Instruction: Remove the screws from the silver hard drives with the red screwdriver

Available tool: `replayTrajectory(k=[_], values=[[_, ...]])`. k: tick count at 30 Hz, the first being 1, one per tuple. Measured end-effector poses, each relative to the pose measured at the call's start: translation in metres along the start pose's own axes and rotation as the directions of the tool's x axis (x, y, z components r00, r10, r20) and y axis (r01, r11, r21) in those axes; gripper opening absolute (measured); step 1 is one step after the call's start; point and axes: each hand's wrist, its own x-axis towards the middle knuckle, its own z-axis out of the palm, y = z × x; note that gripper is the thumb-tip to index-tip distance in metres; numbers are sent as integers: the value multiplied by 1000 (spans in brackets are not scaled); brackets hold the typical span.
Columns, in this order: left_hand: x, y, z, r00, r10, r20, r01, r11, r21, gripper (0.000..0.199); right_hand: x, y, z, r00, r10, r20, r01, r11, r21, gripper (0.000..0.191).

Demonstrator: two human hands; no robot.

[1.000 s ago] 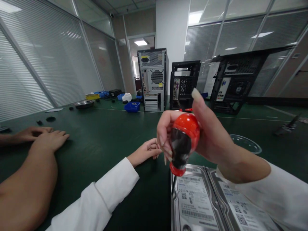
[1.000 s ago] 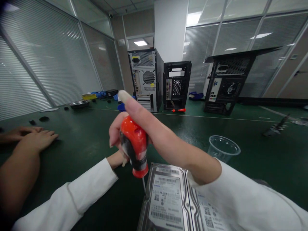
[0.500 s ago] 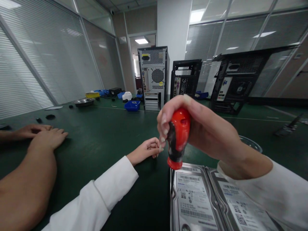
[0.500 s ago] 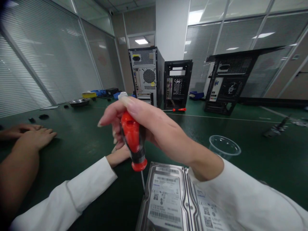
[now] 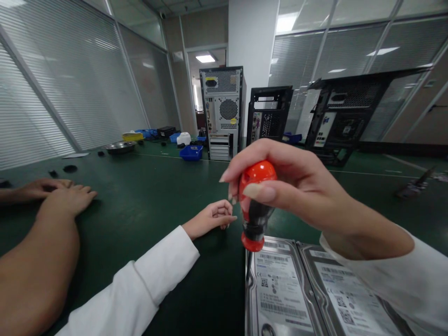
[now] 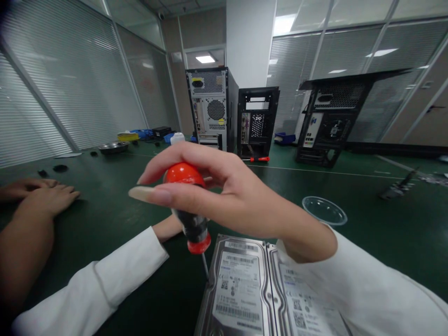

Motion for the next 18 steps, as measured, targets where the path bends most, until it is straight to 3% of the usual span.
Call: replayTrajectory(k=[6, 12, 18], values=[[2, 0, -1, 999, 47, -11, -46, 998, 40, 41, -3, -18, 1, 993, 115, 16, -115, 993, -12, 24], [2, -4, -2, 1000, 5, -3, -5, 999, 39, 41, 2, -5, 4, 1000, 23, 20, -27, 982, 189, 14], [-7, 20, 8, 999, -22, -29, 25, 997, 80, 46, 5, 8, 1, 989, -139, -53, 139, 990, -1, 12]])
